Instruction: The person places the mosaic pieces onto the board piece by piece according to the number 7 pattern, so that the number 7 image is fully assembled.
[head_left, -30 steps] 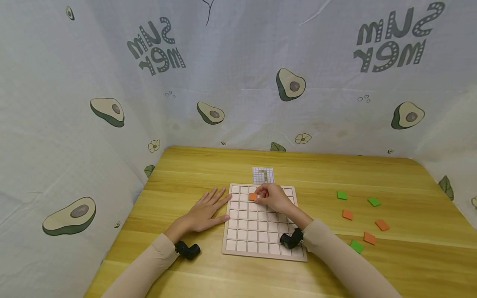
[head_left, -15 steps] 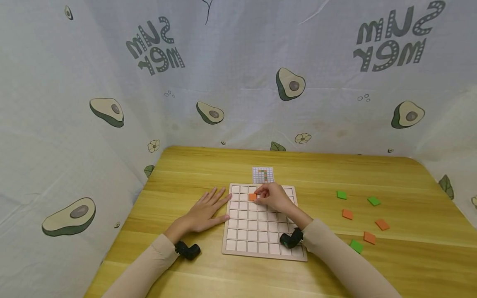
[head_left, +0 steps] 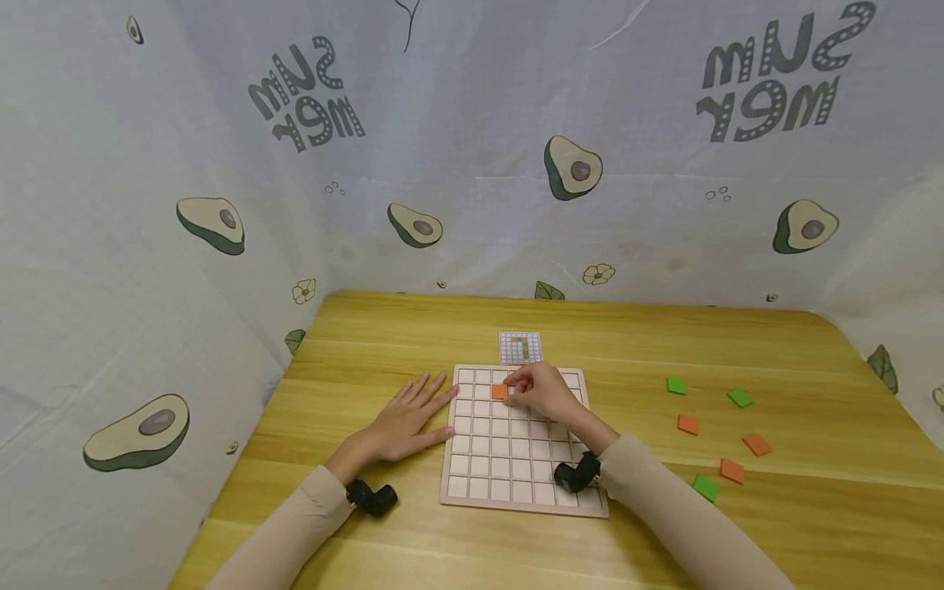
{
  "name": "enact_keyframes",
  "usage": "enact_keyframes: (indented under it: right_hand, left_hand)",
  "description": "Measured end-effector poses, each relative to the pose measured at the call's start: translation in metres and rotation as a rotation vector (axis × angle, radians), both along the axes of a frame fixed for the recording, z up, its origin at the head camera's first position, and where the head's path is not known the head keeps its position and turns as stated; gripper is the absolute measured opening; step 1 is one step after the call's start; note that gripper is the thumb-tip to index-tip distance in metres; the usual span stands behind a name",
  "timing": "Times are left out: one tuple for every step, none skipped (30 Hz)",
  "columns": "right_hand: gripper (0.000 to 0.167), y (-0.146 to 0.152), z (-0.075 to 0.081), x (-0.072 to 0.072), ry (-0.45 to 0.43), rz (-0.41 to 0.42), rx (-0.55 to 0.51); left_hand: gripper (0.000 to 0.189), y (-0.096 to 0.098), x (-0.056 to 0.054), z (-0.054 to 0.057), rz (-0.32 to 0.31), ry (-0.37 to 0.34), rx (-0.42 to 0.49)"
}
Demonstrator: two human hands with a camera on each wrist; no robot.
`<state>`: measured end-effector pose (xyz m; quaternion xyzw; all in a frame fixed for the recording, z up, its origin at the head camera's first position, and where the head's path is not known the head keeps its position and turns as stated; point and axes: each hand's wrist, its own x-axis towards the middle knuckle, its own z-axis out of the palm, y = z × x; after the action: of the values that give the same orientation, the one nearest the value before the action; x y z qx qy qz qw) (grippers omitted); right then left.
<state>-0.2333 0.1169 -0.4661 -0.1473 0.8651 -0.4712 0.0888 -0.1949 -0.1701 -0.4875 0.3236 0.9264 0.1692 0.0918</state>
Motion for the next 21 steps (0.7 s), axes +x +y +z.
enact_keyframes:
  right_hand:
    - [0.020,0.000,0.001,0.000,-0.003,-0.001,-0.002]
    - [0.020,0.000,0.001,0.001,-0.004,-0.002,-0.003]
    - [0.021,0.000,0.001,0.001,-0.004,-0.002,-0.004]
    - [0.022,-0.001,0.002,0.002,-0.013,-0.008,-0.007]
    - [0.022,-0.001,0.002,0.002,-0.021,-0.013,-0.007]
    - [0.023,-0.001,0.002,0.002,-0.024,-0.015,-0.007]
    - [0.023,0.000,0.002,0.001,-0.023,-0.013,-0.008]
    - [0.024,0.001,0.002,0.001,-0.027,-0.013,-0.013]
    - [0.025,0.002,0.002,0.001,-0.032,-0.012,-0.022]
    - [0.026,0.003,0.002,0.000,-0.040,-0.012,-0.036]
    - [0.027,0.005,0.003,-0.001,-0.040,-0.004,-0.049]
    - [0.028,0.007,0.004,-0.002,-0.043,0.001,-0.066]
    - [0.030,0.009,0.005,-0.003,-0.042,0.008,-0.081]
    - [0.031,0.011,0.005,-0.004,-0.047,0.009,-0.099]
    - [0.033,0.014,0.006,-0.004,-0.045,0.015,-0.115]
    - [0.033,0.016,0.008,-0.005,-0.035,0.015,-0.125]
    - [0.034,0.019,0.010,-0.006,-0.026,0.016,-0.133]
    - [0.034,0.022,0.012,-0.006,-0.015,0.015,-0.141]
    - [0.035,0.026,0.014,-0.007,0.000,0.018,-0.147]
    - [0.035,0.029,0.017,-0.008,0.011,0.015,-0.158]
    - [0.035,0.033,0.020,-0.008,0.024,0.013,-0.160]
  left_hand:
    - [0.072,0.000,0.000,0.000,0.000,0.001,-0.001]
    - [0.072,0.000,0.000,-0.001,0.001,0.000,0.000]
    - [0.072,0.000,0.000,-0.001,-0.001,0.002,0.000]
    - [0.072,0.000,0.000,-0.001,-0.003,0.004,0.001]
    - [0.072,-0.001,0.000,-0.001,-0.005,0.006,0.002]
    - [0.071,-0.001,0.000,-0.001,-0.006,0.010,0.006]
    - [0.072,-0.001,0.000,-0.001,-0.008,0.008,0.004]
    - [0.072,0.000,0.000,-0.001,-0.009,0.007,0.006]
    - [0.072,0.000,0.000,0.000,-0.010,0.008,0.005]
    - [0.072,0.000,0.000,0.000,-0.009,0.006,0.005]
    - [0.072,0.000,0.000,0.000,-0.008,0.005,0.005]
    - [0.072,0.000,0.000,0.000,-0.008,0.004,0.004]
    - [0.072,0.000,0.000,0.000,-0.008,0.002,0.000]
    - [0.072,0.000,0.001,0.000,-0.007,0.000,0.001]
    - [0.072,0.000,0.001,0.000,-0.006,0.000,-0.001]
    - [0.072,0.000,0.001,0.000,-0.007,-0.001,0.001]
    - [0.072,0.000,0.000,0.000,-0.008,-0.001,0.003]
    - [0.072,0.000,0.001,0.000,-0.007,-0.002,0.002]
    - [0.071,0.000,0.000,-0.001,-0.007,-0.001,0.004]
    - [0.071,0.000,0.000,-0.001,-0.007,0.000,0.007]
    - [0.071,0.000,0.000,-0.001,-0.008,0.001,0.006]
